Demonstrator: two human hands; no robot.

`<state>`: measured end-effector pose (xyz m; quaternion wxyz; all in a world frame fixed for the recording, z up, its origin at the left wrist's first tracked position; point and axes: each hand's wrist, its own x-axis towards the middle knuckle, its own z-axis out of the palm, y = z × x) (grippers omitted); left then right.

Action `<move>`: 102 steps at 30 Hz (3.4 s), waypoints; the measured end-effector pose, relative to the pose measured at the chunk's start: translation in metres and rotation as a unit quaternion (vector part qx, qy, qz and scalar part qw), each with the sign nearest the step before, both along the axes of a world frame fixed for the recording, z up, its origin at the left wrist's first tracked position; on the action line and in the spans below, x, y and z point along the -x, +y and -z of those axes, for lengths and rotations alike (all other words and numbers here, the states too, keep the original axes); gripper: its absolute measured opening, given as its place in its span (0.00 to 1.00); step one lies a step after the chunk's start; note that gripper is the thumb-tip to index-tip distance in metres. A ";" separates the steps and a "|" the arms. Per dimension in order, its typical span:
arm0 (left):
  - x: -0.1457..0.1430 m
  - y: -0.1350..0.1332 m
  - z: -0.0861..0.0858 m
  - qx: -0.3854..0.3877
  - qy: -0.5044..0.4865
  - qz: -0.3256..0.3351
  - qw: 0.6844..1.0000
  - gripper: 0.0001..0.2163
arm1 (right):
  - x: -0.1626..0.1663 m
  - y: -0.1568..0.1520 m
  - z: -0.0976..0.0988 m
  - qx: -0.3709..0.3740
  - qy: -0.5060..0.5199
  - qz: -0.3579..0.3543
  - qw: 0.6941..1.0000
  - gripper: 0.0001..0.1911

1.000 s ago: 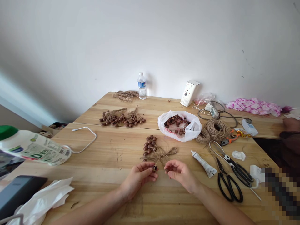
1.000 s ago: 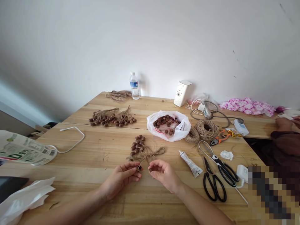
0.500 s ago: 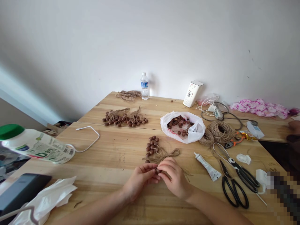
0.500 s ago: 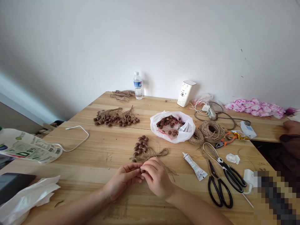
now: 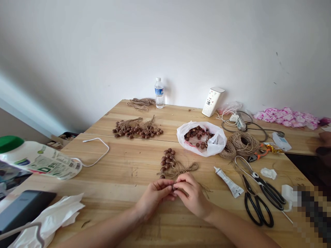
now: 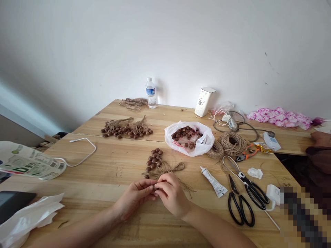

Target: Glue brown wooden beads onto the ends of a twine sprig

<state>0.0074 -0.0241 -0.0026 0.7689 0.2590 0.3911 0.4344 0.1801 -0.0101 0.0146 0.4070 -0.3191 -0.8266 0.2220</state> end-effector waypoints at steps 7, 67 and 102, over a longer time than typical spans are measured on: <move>-0.001 0.000 -0.001 0.001 0.014 -0.007 1.000 0.13 | -0.002 -0.001 0.004 0.029 0.019 0.011 0.999 0.09; 0.001 -0.003 0.008 -0.175 0.171 0.014 0.970 0.08 | -0.001 -0.001 0.012 0.267 0.083 0.047 0.959 0.09; 0.001 -0.003 0.002 0.013 -0.103 0.066 0.992 0.11 | -0.004 -0.008 0.000 0.201 0.035 0.031 0.979 0.06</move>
